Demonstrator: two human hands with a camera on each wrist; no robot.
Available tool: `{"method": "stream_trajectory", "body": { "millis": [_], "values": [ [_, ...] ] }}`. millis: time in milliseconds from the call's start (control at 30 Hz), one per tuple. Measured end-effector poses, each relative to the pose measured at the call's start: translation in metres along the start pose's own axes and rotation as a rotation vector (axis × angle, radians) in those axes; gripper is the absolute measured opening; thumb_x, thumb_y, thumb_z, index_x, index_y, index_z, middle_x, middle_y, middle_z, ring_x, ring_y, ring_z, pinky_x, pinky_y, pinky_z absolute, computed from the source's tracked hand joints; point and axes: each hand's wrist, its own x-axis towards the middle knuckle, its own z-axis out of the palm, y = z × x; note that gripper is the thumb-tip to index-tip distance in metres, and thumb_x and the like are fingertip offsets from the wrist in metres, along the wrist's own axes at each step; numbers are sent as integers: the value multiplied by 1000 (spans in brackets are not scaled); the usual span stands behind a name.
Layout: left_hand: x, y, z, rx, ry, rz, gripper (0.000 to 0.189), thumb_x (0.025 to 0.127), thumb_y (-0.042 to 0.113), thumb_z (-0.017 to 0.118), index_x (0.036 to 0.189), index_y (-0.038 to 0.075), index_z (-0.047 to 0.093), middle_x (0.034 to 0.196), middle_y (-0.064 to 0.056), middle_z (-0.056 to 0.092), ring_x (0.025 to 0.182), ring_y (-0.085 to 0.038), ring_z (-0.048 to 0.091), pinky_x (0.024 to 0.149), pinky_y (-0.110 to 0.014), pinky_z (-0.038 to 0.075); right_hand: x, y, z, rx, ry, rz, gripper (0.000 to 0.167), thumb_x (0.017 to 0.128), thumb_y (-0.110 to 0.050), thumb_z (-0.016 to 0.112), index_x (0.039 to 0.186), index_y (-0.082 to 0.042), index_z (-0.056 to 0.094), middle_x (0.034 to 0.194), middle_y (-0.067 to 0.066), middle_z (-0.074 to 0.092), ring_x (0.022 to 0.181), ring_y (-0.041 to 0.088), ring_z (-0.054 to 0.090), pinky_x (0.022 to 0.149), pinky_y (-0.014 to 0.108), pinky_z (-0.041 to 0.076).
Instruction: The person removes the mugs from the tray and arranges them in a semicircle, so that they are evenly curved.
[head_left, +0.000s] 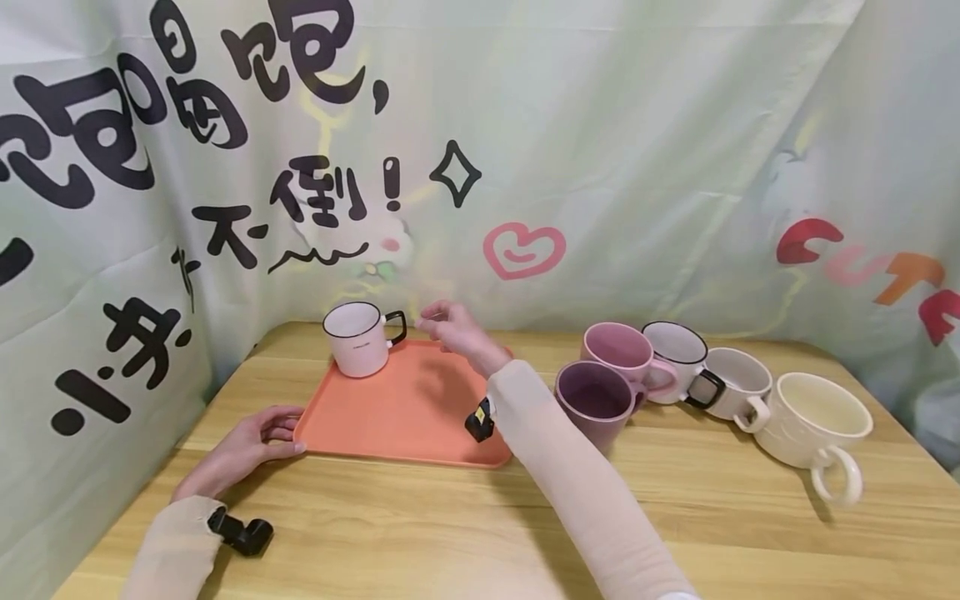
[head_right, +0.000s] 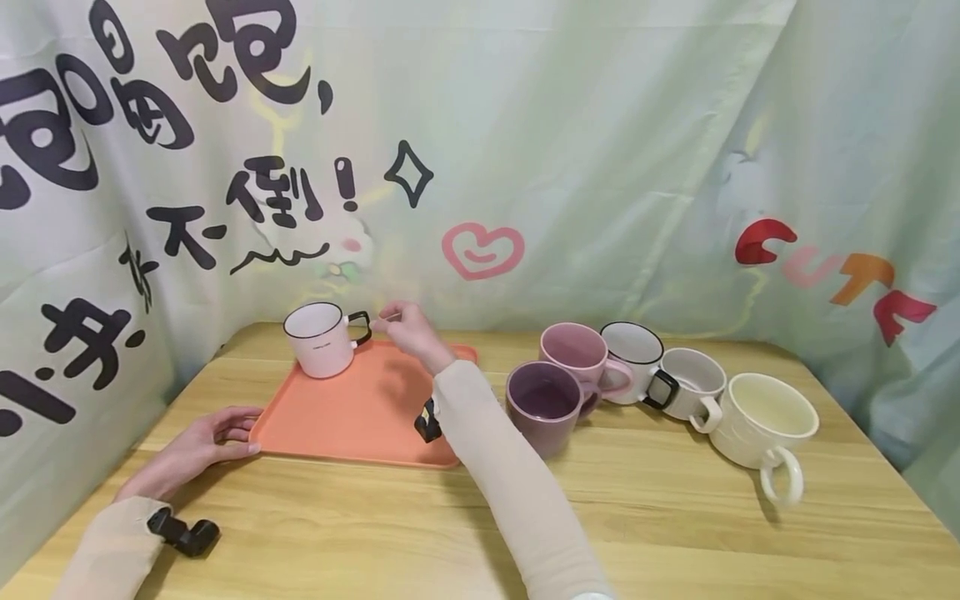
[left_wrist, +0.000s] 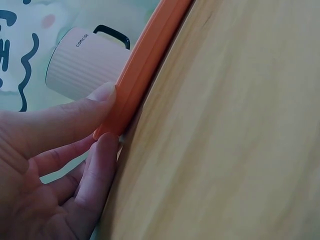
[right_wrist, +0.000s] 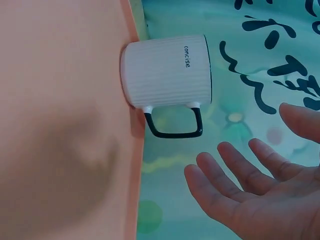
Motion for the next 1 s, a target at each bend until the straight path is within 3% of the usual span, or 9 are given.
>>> {"method": "stream_trajectory", "body": {
  "millis": [200,367,467,667,1000],
  "values": [
    [2,2,-3,11,3,2,65,89,8,78,138,-18,44,118,-22,63,97,-22,59,77,-23,51,7,10,11,34,11,-28,36,103,-15,60,134,4,55,130,17,59,114,31,56,92,42,48],
    [1,4,0,-11,-7,6,65,89,7,78,138,-18,44,117,-21,64,96,-19,60,77,-24,52,15,24,24,71,-7,-50,42,102,-10,60,137,9,51,136,23,55,126,38,51,106,51,42],
    [0,4,1,-28,-13,10,64,89,6,78,138,-18,44,117,-21,63,96,-18,60,78,-24,52,20,30,30,76,-14,-67,45,101,-9,61,140,10,48,143,25,50,133,38,46,109,49,39],
    [-2,3,-2,-17,3,-4,65,89,6,78,138,-18,44,118,-22,62,96,-18,59,77,-23,52,30,34,40,65,2,-103,52,101,-11,62,148,4,44,153,20,42,136,36,45,109,44,40],
    [-2,4,1,-34,-1,-7,64,89,6,78,138,-18,45,117,-21,63,95,-17,59,78,-23,52,44,38,39,63,-32,-134,71,100,-12,64,160,-5,26,164,11,27,146,35,30,117,46,28]
  ]
}}
